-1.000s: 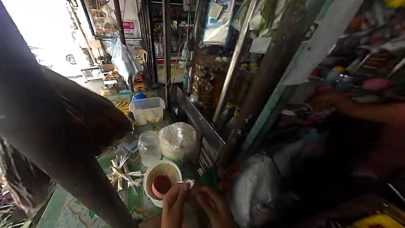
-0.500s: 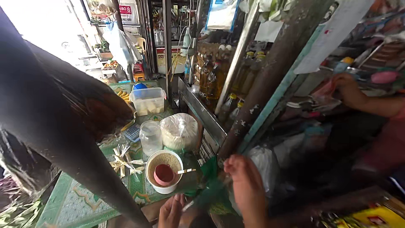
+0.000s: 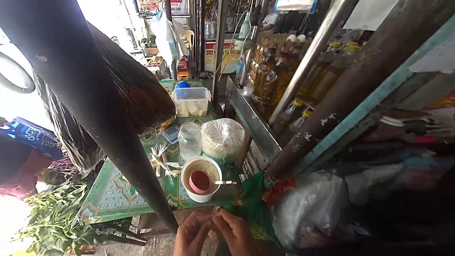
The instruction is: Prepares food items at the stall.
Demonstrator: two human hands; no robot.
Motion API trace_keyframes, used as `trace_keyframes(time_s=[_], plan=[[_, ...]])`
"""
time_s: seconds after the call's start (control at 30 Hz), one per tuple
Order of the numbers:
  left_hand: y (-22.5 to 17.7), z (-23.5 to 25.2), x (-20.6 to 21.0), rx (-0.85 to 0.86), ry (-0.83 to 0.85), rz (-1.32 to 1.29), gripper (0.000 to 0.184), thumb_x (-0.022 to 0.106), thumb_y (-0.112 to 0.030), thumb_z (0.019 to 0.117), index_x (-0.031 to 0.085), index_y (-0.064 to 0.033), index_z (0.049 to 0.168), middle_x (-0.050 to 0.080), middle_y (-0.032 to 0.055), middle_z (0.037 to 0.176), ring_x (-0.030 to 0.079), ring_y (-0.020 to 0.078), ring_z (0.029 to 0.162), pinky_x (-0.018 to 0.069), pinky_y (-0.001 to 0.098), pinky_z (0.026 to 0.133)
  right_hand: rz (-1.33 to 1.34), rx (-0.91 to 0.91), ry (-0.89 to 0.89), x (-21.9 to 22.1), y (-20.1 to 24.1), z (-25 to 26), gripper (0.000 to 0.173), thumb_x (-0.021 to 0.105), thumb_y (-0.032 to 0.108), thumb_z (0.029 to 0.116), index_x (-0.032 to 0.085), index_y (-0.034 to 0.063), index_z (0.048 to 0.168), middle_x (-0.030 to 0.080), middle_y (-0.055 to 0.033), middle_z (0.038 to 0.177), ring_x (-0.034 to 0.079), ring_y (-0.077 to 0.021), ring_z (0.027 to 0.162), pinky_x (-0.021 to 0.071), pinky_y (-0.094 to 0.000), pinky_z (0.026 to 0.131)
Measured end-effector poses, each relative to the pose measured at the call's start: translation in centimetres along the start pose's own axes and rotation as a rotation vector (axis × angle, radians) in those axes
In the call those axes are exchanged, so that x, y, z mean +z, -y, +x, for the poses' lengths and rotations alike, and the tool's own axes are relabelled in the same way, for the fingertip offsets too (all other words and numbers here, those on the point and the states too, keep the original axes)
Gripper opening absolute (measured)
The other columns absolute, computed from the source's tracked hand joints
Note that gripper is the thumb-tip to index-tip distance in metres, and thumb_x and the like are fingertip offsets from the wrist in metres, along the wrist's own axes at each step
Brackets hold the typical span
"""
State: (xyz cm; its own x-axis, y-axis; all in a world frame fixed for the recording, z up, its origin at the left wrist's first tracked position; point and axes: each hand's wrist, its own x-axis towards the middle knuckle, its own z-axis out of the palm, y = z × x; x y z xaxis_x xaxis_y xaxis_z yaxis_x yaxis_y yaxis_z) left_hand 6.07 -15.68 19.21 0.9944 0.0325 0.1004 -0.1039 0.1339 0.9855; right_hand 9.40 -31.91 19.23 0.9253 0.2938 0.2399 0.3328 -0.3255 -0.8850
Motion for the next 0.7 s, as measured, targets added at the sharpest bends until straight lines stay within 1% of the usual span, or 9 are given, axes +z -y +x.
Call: trace_keyframes(time_s=[0.07, 0.13, 0.23, 0.33, 0.4, 0.5, 0.57, 0.6, 0.7], plan=[[0.9, -0.3, -0.1, 0.046, -0.045, 0.049, 0.011, 0.062, 0.000, 0.0956, 0.070, -0.0013, 0.103, 0.074, -0.0026, 0.092, 0.068, 0.0011, 0.077, 0.0578, 0.0206, 0.071, 0.211, 0.048, 0.077, 0.4, -0.4, -0.8, 0.027, 0.052, 0.016, 0.1054, 0.067, -0.0045, 0.099, 0.063, -0.0025, 0.079, 0.059, 0.0000, 0.071, 0.0511, -0.0186, 0.069], [1.5, -0.8, 0.0, 0.101, -0.127, 0.177, 0.005, 0.066, -0.002, 0.0938, 0.068, 0.0006, 0.098, 0.072, -0.0027, 0.085, 0.065, -0.0020, 0.074, 0.0555, 0.0175, 0.071, 0.354, 0.053, 0.171, 1.0, -1.0, -1.8, 0.022, 0.053, 0.009, 0.1041, 0.066, -0.0084, 0.108, 0.070, -0.0064, 0.093, 0.065, -0.0008, 0.083, 0.0549, -0.0201, 0.080], [2.4, -1.5, -0.1, 0.118, -0.198, 0.425, 0.017, 0.066, -0.014, 0.0949, 0.064, 0.0027, 0.089, 0.062, -0.0003, 0.072, 0.055, -0.0021, 0.063, 0.0479, 0.0156, 0.063, 0.253, -0.018, 0.133, 1.7, -1.9, -2.4, 0.019, 0.058, 0.008, 0.1018, 0.069, -0.0075, 0.102, 0.071, -0.0072, 0.082, 0.067, -0.0032, 0.074, 0.0562, -0.0202, 0.074], [3.4, -2.1, -0.5, 0.080, -0.170, 0.563, 0.033, 0.054, -0.024, 0.1025, 0.062, 0.0011, 0.082, 0.052, 0.0000, 0.063, 0.050, 0.0040, 0.057, 0.0449, 0.0230, 0.059, 0.039, -0.092, 0.081, 1.3, -2.2, -1.9, 0.022, 0.063, 0.015, 0.0990, 0.073, -0.0032, 0.095, 0.070, -0.0107, 0.079, 0.066, -0.0131, 0.072, 0.0550, -0.0267, 0.071], [3.9, -2.3, -0.5, 0.097, -0.176, 0.575, 0.039, 0.049, -0.025, 0.1041, 0.061, -0.0008, 0.076, 0.048, -0.0024, 0.059, 0.047, 0.0020, 0.054, 0.0427, 0.0215, 0.057, -0.020, -0.130, 0.093, 1.2, -2.2, -1.5, 0.023, 0.064, 0.018, 0.0988, 0.074, -0.0015, 0.093, 0.070, -0.0116, 0.079, 0.067, -0.0167, 0.074, 0.0546, -0.0298, 0.072], [4.0, -2.1, -0.9, 0.128, -0.145, 0.437, 0.026, 0.061, -0.018, 0.1000, 0.064, 0.0026, 0.085, 0.061, 0.0002, 0.069, 0.056, -0.0018, 0.063, 0.0485, 0.0163, 0.065, 0.005, -0.120, 0.076, 0.9, -2.8, -0.8, 0.024, 0.063, 0.020, 0.0991, 0.074, -0.0011, 0.094, 0.069, -0.0097, 0.079, 0.066, -0.0126, 0.072, 0.0545, -0.0263, 0.070], [3.7, -2.1, -1.3, 0.109, -0.113, 0.331, 0.011, 0.067, -0.007, 0.0939, 0.066, 0.0037, 0.097, 0.068, 0.0028, 0.081, 0.062, 0.0006, 0.070, 0.0533, 0.0183, 0.070, 0.059, -0.095, 0.046, 0.7, -3.0, -0.3, 0.023, 0.063, 0.019, 0.0992, 0.073, -0.0008, 0.095, 0.068, -0.0063, 0.077, 0.063, -0.0049, 0.068, 0.0533, -0.0189, 0.066], [3.6, -2.2, -1.4, 0.094, -0.114, 0.292, 0.009, 0.068, -0.003, 0.0915, 0.066, 0.0029, 0.099, 0.068, 0.0021, 0.083, 0.062, 0.0010, 0.071, 0.0538, 0.0189, 0.070, 0.075, -0.096, 0.050, 0.7, -3.0, -0.2, 0.022, 0.062, 0.018, 0.0993, 0.072, -0.0009, 0.095, 0.067, -0.0054, 0.076, 0.062, -0.0031, 0.066, 0.0527, -0.0173, 0.065], [3.2, -2.4, -2.0, 0.058, -0.093, 0.183, 0.003, 0.064, -0.005, 0.0960, 0.065, -0.0032, 0.098, 0.067, -0.0055, 0.081, 0.061, -0.0021, 0.069, 0.0528, 0.0177, 0.066, 0.039, -0.157, 0.150, 0.8, -2.6, -0.3, 0.021, 0.062, 0.016, 0.0996, 0.074, -0.0010, 0.099, 0.071, -0.0102, 0.084, 0.068, -0.0123, 0.076, 0.0563, -0.0259, 0.073]])
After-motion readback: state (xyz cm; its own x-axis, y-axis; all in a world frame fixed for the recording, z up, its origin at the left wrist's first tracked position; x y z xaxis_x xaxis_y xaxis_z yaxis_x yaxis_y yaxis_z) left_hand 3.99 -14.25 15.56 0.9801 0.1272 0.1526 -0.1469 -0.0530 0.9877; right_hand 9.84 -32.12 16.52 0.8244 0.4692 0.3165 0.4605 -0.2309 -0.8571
